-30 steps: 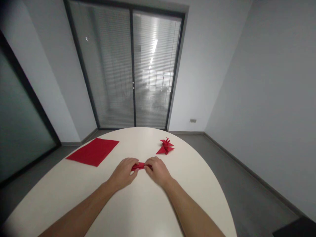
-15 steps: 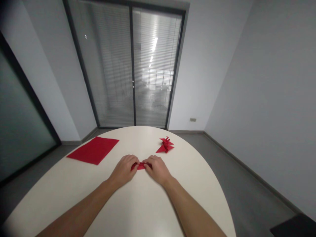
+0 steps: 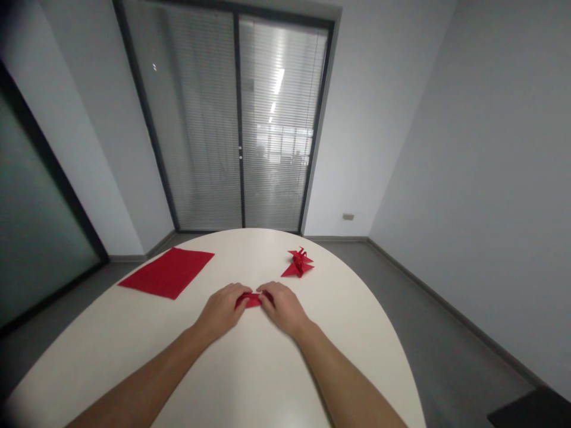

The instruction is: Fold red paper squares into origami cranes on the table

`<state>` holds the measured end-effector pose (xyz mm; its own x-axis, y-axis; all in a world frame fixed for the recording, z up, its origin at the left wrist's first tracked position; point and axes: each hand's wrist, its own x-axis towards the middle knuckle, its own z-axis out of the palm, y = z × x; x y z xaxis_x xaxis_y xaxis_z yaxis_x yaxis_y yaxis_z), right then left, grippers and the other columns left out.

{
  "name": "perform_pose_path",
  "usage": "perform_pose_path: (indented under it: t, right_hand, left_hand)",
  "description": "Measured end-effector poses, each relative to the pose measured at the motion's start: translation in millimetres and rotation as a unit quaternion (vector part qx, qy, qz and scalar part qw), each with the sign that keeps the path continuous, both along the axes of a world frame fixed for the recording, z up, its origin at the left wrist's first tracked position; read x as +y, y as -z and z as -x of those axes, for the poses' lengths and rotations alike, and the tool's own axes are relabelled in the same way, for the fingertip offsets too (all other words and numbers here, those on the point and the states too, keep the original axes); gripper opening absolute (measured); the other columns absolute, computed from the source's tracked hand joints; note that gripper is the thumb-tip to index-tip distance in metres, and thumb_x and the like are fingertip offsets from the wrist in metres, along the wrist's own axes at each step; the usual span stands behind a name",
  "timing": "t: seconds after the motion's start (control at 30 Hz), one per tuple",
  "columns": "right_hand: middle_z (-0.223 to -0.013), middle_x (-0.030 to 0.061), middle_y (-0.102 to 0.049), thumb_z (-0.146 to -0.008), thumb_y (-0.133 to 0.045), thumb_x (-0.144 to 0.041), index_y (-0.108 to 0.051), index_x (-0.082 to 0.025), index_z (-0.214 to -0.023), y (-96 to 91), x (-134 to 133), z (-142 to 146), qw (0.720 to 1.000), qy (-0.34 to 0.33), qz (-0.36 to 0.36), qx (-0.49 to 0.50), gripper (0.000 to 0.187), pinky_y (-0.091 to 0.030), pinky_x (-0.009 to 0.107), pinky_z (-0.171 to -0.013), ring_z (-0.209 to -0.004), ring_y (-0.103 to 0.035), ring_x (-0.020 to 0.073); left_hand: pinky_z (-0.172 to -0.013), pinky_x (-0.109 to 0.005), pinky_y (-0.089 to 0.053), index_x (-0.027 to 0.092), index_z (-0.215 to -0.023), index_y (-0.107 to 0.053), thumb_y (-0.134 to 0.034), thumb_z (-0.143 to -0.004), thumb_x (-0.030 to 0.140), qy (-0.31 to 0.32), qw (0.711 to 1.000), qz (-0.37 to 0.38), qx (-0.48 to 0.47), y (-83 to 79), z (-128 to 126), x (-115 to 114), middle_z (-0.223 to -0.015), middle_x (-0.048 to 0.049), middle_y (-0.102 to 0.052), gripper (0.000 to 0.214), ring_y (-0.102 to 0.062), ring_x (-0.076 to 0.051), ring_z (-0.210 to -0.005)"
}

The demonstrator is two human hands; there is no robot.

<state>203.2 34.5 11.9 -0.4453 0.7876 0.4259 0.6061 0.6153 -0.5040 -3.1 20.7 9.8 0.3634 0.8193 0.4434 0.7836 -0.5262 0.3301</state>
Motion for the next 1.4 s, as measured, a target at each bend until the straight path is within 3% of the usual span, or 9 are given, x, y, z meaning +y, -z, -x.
perform_pose_path:
  t: [0.17, 0.47, 0.63, 0.8, 1.0, 1.23, 1.4]
  right_hand:
    - [-0.104, 0.0045, -0.070, -0.087, -0.067, -0.026, -0.061, -0.023, -0.118, -3.9, -3.2, -2.9, 0.999, -0.007, 0.025, 0.021, 0.032, -0.049, 0.031, -0.079, -0.089, -0.064, 0.0199]
    - [-0.102, 0.0053, -0.071, -0.089, -0.064, -0.022, -0.067, -0.022, -0.104, -12.0, -7.0, -6.0, 0.995, -0.090, 0.020, 0.021, 0.015, -0.049, 0.031, -0.084, -0.093, -0.064, 0.0197]
    - [-0.098, 0.0047, -0.073, -0.091, -0.061, -0.023, -0.072, -0.022, -0.100, -5.8, -4.2, -5.8, 0.991, -0.059, 0.074, 0.091, 0.014, -0.050, 0.029, -0.080, -0.088, -0.066, 0.0192]
    - [-0.087, 0.0031, -0.074, -0.090, -0.062, -0.028, -0.073, -0.020, -0.097, 0.0, -1.2, -5.9, 0.983, -0.034, 0.129, 0.127, 0.016, -0.049, 0.029, -0.073, -0.078, -0.064, 0.0187]
    - [-0.079, 0.0015, -0.072, -0.086, -0.064, -0.028, -0.073, -0.017, -0.093, 3.7, 2.1, -7.0, 0.971, -0.029, 0.174, 0.161, 0.016, -0.045, 0.026, -0.066, -0.070, -0.059, 0.0159]
    - [-0.079, 0.0012, -0.072, -0.087, -0.061, -0.022, -0.075, -0.020, -0.094, -1.0, -3.1, -8.8, 0.992, 0.001, 0.113, 0.055, 0.016, -0.042, 0.026, -0.065, -0.069, -0.059, 0.0163]
    - [-0.096, 0.0039, -0.073, -0.085, -0.061, -0.013, -0.075, -0.022, -0.088, -4.5, -4.6, -8.2, 1.000, -0.009, 0.026, 0.001, 0.016, -0.046, 0.032, -0.085, -0.092, -0.063, 0.0209]
  left_hand:
    - [-0.086, -0.034, -0.050, 0.022, -0.105, -0.063, -0.049, -0.090, 0.011, -0.001, 0.999, -0.008, -0.036, 0.5, -0.2, 1.1, -0.102, -0.0043, -0.070, 0.023, -0.065, -0.021, -0.095]
    - [-0.083, -0.032, -0.049, 0.023, -0.103, -0.057, -0.047, -0.089, 0.011, -0.012, 0.997, -0.007, -0.071, -4.3, -1.2, -2.9, -0.099, -0.0030, -0.068, 0.021, -0.064, -0.020, -0.092]
    - [-0.081, -0.032, -0.049, 0.023, -0.102, -0.055, -0.044, -0.092, 0.014, 0.002, 0.997, -0.019, -0.070, -9.4, -1.3, -6.2, -0.098, -0.0026, -0.066, 0.017, -0.063, -0.019, -0.091]
    - [-0.092, -0.040, -0.048, 0.021, -0.104, -0.057, -0.053, -0.092, 0.021, 0.039, 0.996, -0.068, -0.040, -16.2, -1.1, -10.1, -0.115, -0.0084, -0.064, 0.013, -0.059, -0.024, -0.106]
    - [-0.102, -0.044, -0.043, 0.021, -0.096, -0.064, -0.057, -0.088, 0.011, 0.065, 0.991, -0.118, 0.016, -10.6, -0.5, -6.7, -0.124, -0.0071, -0.062, 0.015, -0.053, -0.025, -0.116]
    - [-0.088, -0.041, -0.046, 0.021, -0.096, -0.069, -0.057, -0.091, 0.010, 0.066, 0.991, -0.098, 0.064, -5.3, -1.5, -3.9, -0.106, -0.0054, -0.065, 0.017, -0.056, -0.023, -0.100]
    - [-0.087, -0.040, -0.047, 0.022, -0.101, -0.070, -0.056, -0.092, 0.010, 0.070, 0.992, -0.071, 0.082, -3.3, -1.9, -3.7, -0.100, -0.0043, -0.069, 0.021, -0.059, -0.022, -0.097]
